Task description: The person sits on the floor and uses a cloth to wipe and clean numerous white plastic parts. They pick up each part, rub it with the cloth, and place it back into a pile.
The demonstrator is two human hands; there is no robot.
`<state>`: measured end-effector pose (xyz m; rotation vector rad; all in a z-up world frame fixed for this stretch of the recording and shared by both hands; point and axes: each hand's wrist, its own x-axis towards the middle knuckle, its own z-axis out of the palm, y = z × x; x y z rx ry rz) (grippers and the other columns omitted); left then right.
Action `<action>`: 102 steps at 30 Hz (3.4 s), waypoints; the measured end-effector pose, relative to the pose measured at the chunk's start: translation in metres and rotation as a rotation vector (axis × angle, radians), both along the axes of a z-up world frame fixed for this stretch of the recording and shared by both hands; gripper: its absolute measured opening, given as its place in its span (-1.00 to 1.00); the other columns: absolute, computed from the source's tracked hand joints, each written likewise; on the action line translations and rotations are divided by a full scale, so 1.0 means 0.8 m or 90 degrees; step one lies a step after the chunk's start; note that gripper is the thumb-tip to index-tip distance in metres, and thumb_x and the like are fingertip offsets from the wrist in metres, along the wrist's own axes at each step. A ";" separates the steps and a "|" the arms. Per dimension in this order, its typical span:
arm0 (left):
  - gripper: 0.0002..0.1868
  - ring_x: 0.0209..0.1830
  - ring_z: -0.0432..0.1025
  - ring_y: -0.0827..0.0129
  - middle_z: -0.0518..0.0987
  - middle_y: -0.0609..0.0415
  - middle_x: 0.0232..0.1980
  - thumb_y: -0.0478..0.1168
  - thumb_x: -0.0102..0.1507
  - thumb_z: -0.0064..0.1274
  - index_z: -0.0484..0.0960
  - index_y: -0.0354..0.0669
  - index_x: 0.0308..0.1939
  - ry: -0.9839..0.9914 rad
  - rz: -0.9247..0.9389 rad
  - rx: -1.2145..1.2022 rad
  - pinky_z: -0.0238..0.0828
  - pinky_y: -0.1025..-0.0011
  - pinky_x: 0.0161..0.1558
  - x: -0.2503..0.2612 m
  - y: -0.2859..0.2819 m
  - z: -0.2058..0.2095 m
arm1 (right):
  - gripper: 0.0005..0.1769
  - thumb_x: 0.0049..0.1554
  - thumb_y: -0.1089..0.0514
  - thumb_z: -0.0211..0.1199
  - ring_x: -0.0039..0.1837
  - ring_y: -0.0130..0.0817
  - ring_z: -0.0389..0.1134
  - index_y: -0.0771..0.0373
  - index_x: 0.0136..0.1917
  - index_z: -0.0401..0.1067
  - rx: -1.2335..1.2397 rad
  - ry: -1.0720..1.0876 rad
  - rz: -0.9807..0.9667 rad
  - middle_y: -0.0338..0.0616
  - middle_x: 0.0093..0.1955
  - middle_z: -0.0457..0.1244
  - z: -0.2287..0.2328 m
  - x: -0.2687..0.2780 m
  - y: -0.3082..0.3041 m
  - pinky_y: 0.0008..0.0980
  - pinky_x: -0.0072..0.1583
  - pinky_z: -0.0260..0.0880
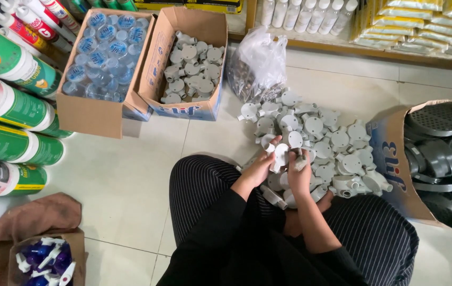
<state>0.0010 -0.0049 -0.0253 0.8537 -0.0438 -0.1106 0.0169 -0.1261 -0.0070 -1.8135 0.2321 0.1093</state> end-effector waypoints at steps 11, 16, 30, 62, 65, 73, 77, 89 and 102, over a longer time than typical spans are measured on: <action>-0.23 0.02 0.27 -0.02 0.36 -0.35 -0.06 0.35 0.11 -0.27 0.35 -0.37 -0.06 0.267 0.001 0.369 0.13 0.20 0.03 -0.029 -0.014 0.133 | -0.38 0.16 -0.11 -0.33 0.29 0.27 -0.11 0.42 0.28 -0.04 -0.145 -0.400 0.115 0.30 0.28 -0.13 0.037 -0.034 0.040 0.08 0.23 -0.07; -0.42 0.13 0.19 0.26 0.29 -0.07 0.16 0.19 0.26 -0.45 0.29 -0.13 0.15 0.179 0.080 0.206 0.03 0.39 0.16 -0.023 -0.013 0.134 | -0.38 0.14 -0.06 -0.29 0.38 0.11 -0.26 0.36 0.35 -0.16 -0.223 -0.436 0.205 0.21 0.36 -0.24 0.018 -0.047 0.042 -0.02 0.30 -0.30; -0.30 -0.37 0.29 0.30 0.37 -0.08 -0.37 0.24 -0.03 0.09 0.42 -0.40 -0.24 0.249 0.006 0.383 0.24 0.43 -0.41 -0.021 -0.024 0.080 | -0.52 0.14 0.00 -0.35 0.24 0.02 0.03 0.24 0.21 0.15 -0.089 -0.288 0.131 0.06 0.17 0.06 0.005 -0.004 0.008 -0.04 0.21 -0.10; -0.60 -0.05 0.30 0.16 0.36 -0.01 -0.08 0.03 0.14 -0.10 0.37 -0.13 -0.09 0.244 0.025 1.253 0.30 0.29 -0.14 0.149 0.142 -0.091 | -0.54 0.01 -0.12 0.03 -0.19 0.09 0.33 0.36 -0.30 0.42 0.634 0.552 -0.257 0.21 -0.25 0.27 -0.059 0.015 0.009 0.05 -0.12 0.35; -0.70 -0.15 0.35 0.18 0.42 -0.02 -0.18 -0.07 0.15 -0.11 0.43 -0.21 -0.18 0.165 0.053 1.322 0.32 0.32 -0.20 0.149 0.138 -0.111 | -0.59 0.01 -0.06 0.06 -0.18 0.08 0.33 0.37 -0.27 0.41 0.650 0.550 -0.262 0.23 -0.24 0.26 -0.020 0.011 0.019 -0.01 -0.12 0.37; -0.82 -0.15 0.34 -0.01 0.32 -0.10 -0.22 -0.27 0.13 -0.10 0.33 -0.32 -0.28 -0.017 0.191 1.194 0.35 0.29 -0.19 0.084 0.103 0.036 | -0.59 0.01 -0.17 0.06 -0.06 0.00 0.32 0.21 -0.15 0.42 0.662 0.376 -0.220 0.13 -0.11 0.26 -0.042 0.015 0.011 -0.04 0.01 0.33; -0.84 -0.19 0.28 0.00 0.30 -0.05 -0.30 -0.31 0.12 -0.08 0.31 -0.27 -0.28 -0.229 0.265 0.980 0.23 0.20 -0.11 0.027 0.054 0.049 | -0.27 -0.03 -0.28 0.12 0.33 0.05 -0.05 0.16 0.26 0.11 0.504 0.234 -0.242 0.21 0.31 -0.09 0.022 -0.006 0.019 0.03 0.28 -0.02; -0.54 0.10 0.27 0.09 0.35 -0.10 0.12 0.11 0.25 -0.32 0.34 -0.08 0.07 0.383 0.102 -0.261 0.16 0.20 0.12 -0.029 0.005 -0.018 | -0.36 0.02 0.15 0.01 0.38 0.08 -0.20 0.31 0.34 -0.07 -0.236 -0.441 0.389 0.10 0.36 -0.17 0.026 -0.072 0.045 -0.13 0.30 -0.14; -0.41 0.07 0.29 0.07 0.37 -0.13 0.08 0.25 0.16 -0.25 0.39 -0.09 0.05 0.419 -0.007 -0.318 0.18 0.19 0.11 -0.015 0.032 0.002 | -0.35 -0.01 -0.07 0.00 0.35 -0.11 -0.06 0.12 0.32 0.02 -0.427 -0.417 0.522 -0.09 0.32 -0.06 -0.033 0.000 0.073 -0.18 0.29 -0.04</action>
